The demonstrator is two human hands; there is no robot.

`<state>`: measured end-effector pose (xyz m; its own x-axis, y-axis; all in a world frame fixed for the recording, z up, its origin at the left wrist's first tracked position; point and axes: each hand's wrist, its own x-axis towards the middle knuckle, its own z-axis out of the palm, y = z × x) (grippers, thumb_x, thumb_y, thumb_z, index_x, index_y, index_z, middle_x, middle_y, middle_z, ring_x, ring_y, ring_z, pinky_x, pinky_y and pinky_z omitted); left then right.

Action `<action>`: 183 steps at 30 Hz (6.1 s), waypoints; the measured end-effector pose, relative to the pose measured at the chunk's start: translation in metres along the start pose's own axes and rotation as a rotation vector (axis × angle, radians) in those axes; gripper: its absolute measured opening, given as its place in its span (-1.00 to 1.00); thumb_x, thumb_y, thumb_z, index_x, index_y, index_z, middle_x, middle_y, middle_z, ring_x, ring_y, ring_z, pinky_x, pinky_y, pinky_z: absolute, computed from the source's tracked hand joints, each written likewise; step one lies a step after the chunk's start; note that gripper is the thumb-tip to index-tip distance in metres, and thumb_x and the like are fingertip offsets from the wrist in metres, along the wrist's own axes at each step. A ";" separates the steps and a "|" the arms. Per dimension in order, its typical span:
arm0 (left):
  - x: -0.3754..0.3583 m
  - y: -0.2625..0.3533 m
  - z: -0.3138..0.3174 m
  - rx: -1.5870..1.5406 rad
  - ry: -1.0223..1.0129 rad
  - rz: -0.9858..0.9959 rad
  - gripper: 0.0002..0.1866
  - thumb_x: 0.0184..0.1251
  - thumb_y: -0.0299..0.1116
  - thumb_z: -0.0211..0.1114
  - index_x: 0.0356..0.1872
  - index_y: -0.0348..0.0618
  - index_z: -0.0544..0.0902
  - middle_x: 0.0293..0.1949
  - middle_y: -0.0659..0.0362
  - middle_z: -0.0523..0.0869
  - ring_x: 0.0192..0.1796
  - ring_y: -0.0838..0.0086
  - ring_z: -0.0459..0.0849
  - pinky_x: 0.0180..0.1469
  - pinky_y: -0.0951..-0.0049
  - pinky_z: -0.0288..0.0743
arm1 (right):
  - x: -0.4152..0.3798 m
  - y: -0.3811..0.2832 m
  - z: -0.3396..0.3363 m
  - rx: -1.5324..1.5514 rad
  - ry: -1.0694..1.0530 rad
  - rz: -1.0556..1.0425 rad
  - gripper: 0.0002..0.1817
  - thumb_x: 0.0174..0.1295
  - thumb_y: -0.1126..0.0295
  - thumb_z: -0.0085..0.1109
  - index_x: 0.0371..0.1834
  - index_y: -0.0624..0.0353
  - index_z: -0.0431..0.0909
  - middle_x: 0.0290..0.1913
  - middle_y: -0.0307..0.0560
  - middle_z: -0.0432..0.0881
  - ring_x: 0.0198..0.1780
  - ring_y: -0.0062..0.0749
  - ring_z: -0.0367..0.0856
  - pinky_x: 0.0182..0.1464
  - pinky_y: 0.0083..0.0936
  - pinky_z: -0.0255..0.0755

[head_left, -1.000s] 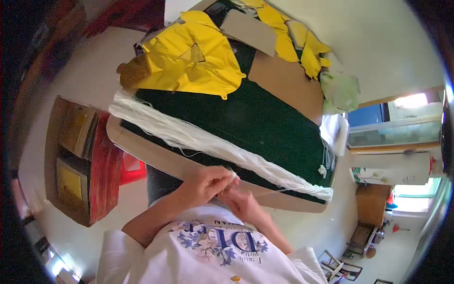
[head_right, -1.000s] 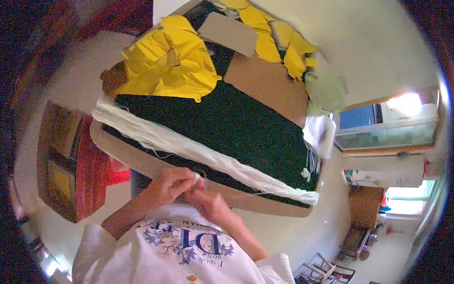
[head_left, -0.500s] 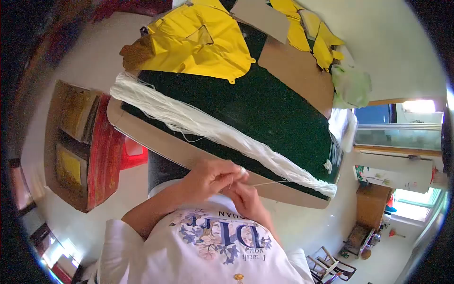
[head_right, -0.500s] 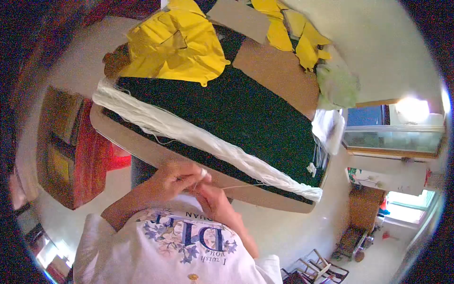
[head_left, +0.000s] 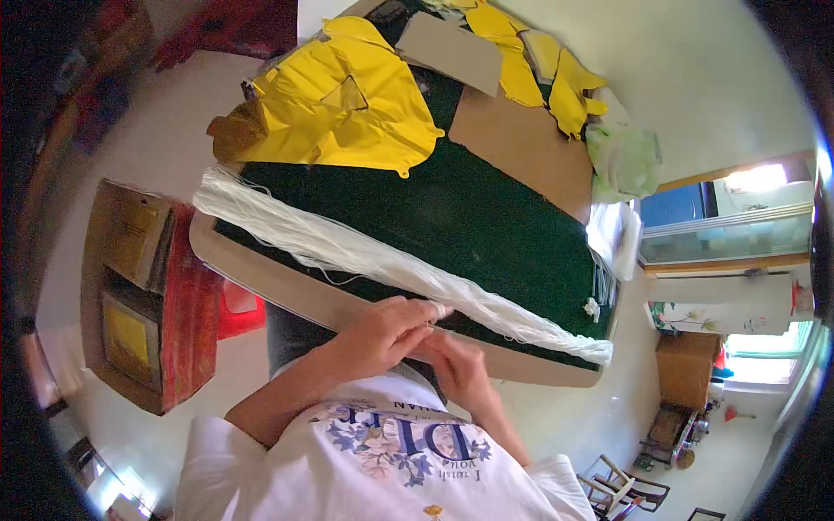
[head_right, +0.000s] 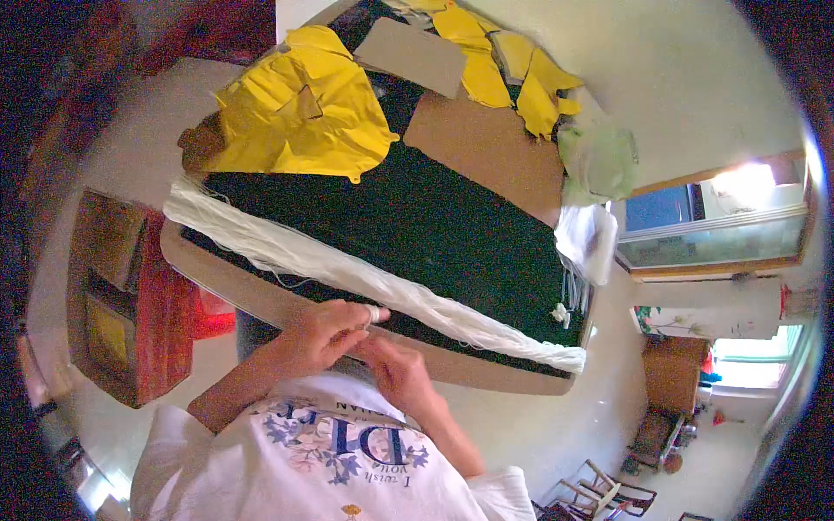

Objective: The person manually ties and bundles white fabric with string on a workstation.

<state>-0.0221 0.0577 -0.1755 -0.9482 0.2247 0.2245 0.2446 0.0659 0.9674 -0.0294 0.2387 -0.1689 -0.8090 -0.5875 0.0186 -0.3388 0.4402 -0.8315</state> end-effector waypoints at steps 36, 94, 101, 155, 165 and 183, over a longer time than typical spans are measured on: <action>-0.011 -0.005 0.016 -0.166 -0.031 -0.318 -0.86 0.33 -0.38 0.05 -0.30 -0.27 0.46 -0.55 0.08 0.51 -0.54 0.42 0.49 -0.47 0.38 0.34 | 0.016 0.003 -0.023 0.137 -0.020 0.083 -0.72 -0.03 0.53 0.36 -0.23 0.22 0.52 -0.28 -0.13 0.53 -0.25 -0.44 0.53 -0.17 -0.56 0.43; 0.019 -0.034 -0.007 -0.692 -0.107 -0.676 -0.62 0.28 -0.12 0.21 -0.05 -0.22 0.57 -0.41 0.21 0.64 -0.46 0.57 0.61 -0.45 0.58 0.51 | 0.052 0.001 -0.055 0.013 -0.027 0.036 -0.85 -0.07 0.62 0.23 -0.40 0.23 0.53 -0.40 -0.07 0.57 -0.36 -0.31 0.56 -0.30 -0.51 0.44; 0.035 -0.018 -0.019 -0.970 -0.146 -0.901 -0.73 0.22 -0.30 0.29 -0.08 -0.14 0.64 -0.43 0.21 0.65 -0.49 0.60 0.59 -0.44 0.57 0.50 | 0.055 -0.001 -0.052 -0.072 -0.095 -0.028 -0.89 -0.02 0.66 0.19 -0.43 0.24 0.52 -0.42 -0.08 0.56 -0.38 -0.36 0.57 -0.36 -0.53 0.42; 0.024 -0.019 -0.012 0.614 0.057 0.314 -0.82 0.03 -0.44 0.29 -0.28 -0.14 0.61 -0.31 0.19 0.59 -0.27 0.32 0.58 -0.24 0.34 0.49 | 0.053 0.013 -0.028 0.319 0.015 0.314 -0.94 0.20 0.53 0.08 -0.31 0.28 0.51 -0.35 -0.11 0.54 -0.34 -0.41 0.54 -0.24 -0.53 0.45; 0.024 -0.031 0.000 0.443 0.188 0.202 -0.78 0.00 -0.57 0.30 -0.27 -0.13 0.60 -0.33 0.18 0.60 -0.31 0.28 0.58 -0.30 0.33 0.48 | -0.024 0.140 -0.182 0.242 1.036 0.277 -0.94 0.15 0.52 0.19 -0.33 0.23 0.55 -0.37 -0.18 0.62 -0.37 -0.55 0.54 -0.22 -0.59 0.47; 0.026 -0.042 0.003 0.672 0.068 0.160 -0.73 -0.04 -0.48 0.32 -0.23 -0.11 0.60 -0.15 0.16 0.59 0.02 0.21 0.49 0.11 0.17 0.37 | -0.016 0.140 -0.166 -0.498 0.728 0.266 -0.91 0.02 0.58 0.20 -0.40 0.17 0.61 -0.34 -0.13 0.59 -0.29 -0.38 0.52 -0.19 -0.47 0.41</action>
<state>-0.0561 0.0641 -0.2105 -0.8952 0.2215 0.3867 0.4341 0.6297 0.6443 -0.1434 0.4228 -0.1934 -0.9355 0.0730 0.3458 -0.1290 0.8404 -0.5263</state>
